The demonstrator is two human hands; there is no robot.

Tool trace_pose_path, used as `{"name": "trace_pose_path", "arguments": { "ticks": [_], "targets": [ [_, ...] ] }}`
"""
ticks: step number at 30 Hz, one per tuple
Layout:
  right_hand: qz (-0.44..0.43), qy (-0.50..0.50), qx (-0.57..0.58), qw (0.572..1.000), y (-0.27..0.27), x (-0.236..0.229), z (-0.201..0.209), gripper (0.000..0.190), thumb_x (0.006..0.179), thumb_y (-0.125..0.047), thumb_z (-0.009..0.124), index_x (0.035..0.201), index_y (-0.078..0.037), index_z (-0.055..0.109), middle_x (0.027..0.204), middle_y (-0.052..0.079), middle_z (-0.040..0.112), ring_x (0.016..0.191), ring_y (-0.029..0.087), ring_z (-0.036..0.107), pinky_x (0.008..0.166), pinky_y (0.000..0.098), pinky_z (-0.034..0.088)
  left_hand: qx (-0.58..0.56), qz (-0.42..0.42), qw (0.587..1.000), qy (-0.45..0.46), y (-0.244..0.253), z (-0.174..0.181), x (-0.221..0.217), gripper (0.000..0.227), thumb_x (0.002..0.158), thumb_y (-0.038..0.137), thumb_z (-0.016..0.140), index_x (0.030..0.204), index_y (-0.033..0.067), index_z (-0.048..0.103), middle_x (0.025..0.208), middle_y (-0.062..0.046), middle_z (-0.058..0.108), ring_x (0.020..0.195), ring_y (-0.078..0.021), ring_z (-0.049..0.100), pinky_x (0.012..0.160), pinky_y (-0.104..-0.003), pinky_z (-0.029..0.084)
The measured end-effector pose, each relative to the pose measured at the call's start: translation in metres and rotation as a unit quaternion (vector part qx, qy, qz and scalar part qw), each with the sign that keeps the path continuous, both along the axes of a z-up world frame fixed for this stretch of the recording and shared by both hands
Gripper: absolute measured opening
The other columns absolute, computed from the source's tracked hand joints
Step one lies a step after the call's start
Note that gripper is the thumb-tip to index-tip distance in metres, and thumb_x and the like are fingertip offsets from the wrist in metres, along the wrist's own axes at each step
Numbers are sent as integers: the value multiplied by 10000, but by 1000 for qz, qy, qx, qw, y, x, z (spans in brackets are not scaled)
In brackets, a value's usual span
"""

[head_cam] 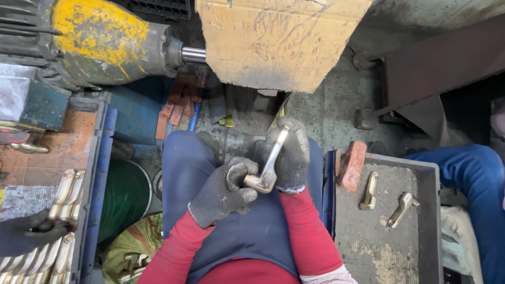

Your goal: The person sits on the floor and repeatedly presses small metal parts against a rotating grinding wheel to smooth or shape them. They handle the parts one at a time, rotating them in their gloved hands to work different surfaces.

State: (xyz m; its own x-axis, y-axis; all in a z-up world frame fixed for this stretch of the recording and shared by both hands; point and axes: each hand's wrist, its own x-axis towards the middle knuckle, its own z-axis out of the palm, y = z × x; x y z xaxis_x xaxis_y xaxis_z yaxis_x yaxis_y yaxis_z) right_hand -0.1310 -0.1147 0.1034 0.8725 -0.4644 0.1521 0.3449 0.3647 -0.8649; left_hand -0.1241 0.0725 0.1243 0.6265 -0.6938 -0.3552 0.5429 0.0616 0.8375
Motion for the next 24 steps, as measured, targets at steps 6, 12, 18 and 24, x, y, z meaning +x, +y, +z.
{"name": "trace_pose_path", "arguments": {
  "ticks": [6, 12, 18, 24],
  "targets": [
    [-44, 16, -103, 994, 1, -3, 0, 283, 1092, -244, 524, 1262, -19, 556, 881, 121, 634, 687, 161, 583, 599, 270, 492, -6, -7, 1000, 0, 1, -3, -1, 534, 753, -27, 724, 1252, 31, 545, 1050, -100, 653, 695, -117, 645, 544, -288, 567],
    [31, 35, 91, 995, 1, 0, 9, 277, 1047, -201, 504, 1226, 6, 541, 831, 137, 624, 645, 176, 562, 572, 290, 476, -9, -11, 1000, 10, 0, -2, 1, 517, 749, -94, 716, 1227, 26, 560, 980, -87, 657, 623, -115, 608, 536, -274, 517],
    [100, 38, 116, 987, -9, 7, -11, 266, 1036, -176, 516, 1245, -13, 545, 844, 129, 626, 687, 185, 583, 618, 319, 505, 24, -18, 1000, -2, -2, 0, 6, 459, 755, -100, 728, 1173, 35, 595, 919, -50, 637, 623, -83, 576, 534, -258, 487],
    [154, 232, 220, 935, -31, 57, -117, 248, 984, -182, 534, 1178, -36, 588, 911, 95, 679, 797, 200, 655, 705, 332, 567, -23, -25, 998, -53, -13, -30, 43, 311, 823, -32, 700, 1117, -3, 602, 889, -52, 602, 690, -90, 582, 556, -268, 493]
  ]
}}
